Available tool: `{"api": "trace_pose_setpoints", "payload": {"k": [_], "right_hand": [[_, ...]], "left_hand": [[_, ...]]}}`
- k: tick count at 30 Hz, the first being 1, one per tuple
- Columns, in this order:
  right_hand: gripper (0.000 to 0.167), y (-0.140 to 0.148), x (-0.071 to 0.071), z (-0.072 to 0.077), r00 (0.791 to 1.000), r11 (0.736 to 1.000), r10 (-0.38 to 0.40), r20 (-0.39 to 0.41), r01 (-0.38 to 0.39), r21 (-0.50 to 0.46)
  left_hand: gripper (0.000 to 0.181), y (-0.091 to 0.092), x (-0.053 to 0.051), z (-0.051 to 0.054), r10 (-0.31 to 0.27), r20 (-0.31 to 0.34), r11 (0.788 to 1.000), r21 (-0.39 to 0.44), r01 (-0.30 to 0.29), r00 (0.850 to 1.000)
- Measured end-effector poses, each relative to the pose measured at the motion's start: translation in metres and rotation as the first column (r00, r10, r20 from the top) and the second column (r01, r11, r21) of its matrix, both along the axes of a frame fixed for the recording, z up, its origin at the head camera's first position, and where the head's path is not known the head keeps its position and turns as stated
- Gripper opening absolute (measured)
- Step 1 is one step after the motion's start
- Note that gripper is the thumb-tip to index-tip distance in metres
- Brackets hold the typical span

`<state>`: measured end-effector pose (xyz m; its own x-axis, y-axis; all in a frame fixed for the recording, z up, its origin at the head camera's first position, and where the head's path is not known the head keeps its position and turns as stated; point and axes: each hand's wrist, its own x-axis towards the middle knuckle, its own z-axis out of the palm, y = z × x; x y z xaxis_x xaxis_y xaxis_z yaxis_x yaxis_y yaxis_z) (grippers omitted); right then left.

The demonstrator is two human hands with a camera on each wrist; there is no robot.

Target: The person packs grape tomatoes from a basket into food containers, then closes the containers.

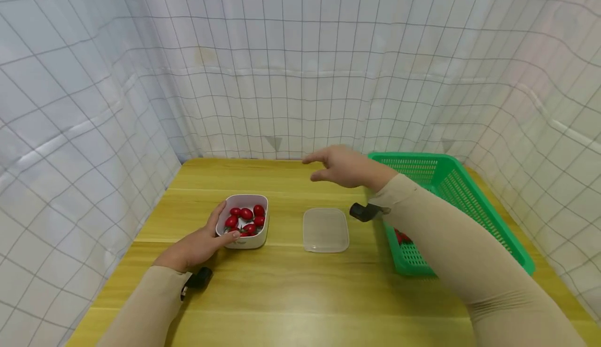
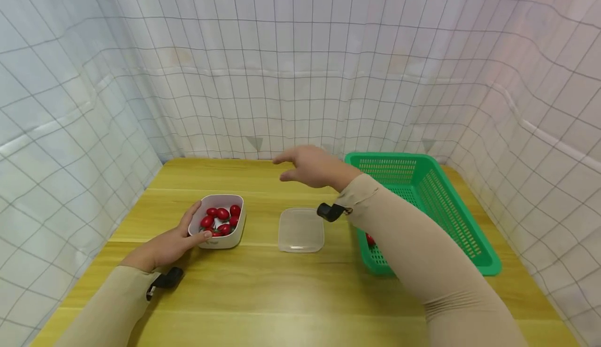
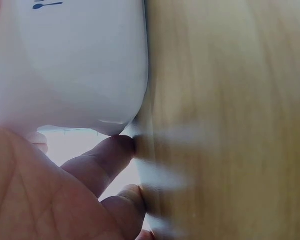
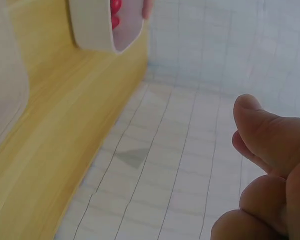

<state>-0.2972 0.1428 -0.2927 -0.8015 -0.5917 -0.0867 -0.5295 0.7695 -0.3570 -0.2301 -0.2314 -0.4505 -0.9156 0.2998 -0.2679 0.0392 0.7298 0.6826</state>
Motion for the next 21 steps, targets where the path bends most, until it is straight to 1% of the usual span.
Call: {"api": "trace_pose_setpoints", "payload": {"k": [2,6,9,11,14,18,21], "right_hand": [[0.049,0.028,-0.001,-0.002,0.999,0.999,-0.046,0.019,0.047,-0.023],[0.045,0.084,0.002,-0.010,0.990,0.989,-0.141,0.030,0.142,-0.029],[0.042,0.123,0.008,-0.020,0.985,0.985,-0.173,0.009,0.173,0.011],[0.041,0.146,0.012,-0.029,0.984,0.983,-0.178,0.005,0.178,0.037],[0.038,0.176,0.020,-0.042,0.986,0.984,-0.165,0.010,0.163,0.071],[0.035,0.205,0.028,-0.058,0.984,0.985,-0.157,0.083,0.150,0.091],[0.033,0.218,0.033,-0.069,0.978,0.988,-0.141,0.152,0.129,0.085]], "left_hand": [[0.104,0.000,0.000,0.000,-0.002,0.003,1.000,-0.006,0.002,1.000],[0.105,0.000,0.000,0.001,0.000,0.019,1.000,-0.010,0.001,1.000],[0.106,0.001,0.000,0.001,0.001,0.029,1.000,-0.011,-0.001,1.000],[0.106,0.001,-0.001,0.001,0.000,0.031,1.000,-0.014,0.000,1.000],[0.106,0.001,-0.002,0.001,-0.004,0.030,1.000,-0.019,0.005,1.000],[0.106,0.001,-0.002,0.001,-0.011,0.024,1.000,-0.020,0.011,1.000],[0.106,0.001,-0.002,0.001,-0.010,0.023,1.000,-0.014,0.010,1.000]]}}
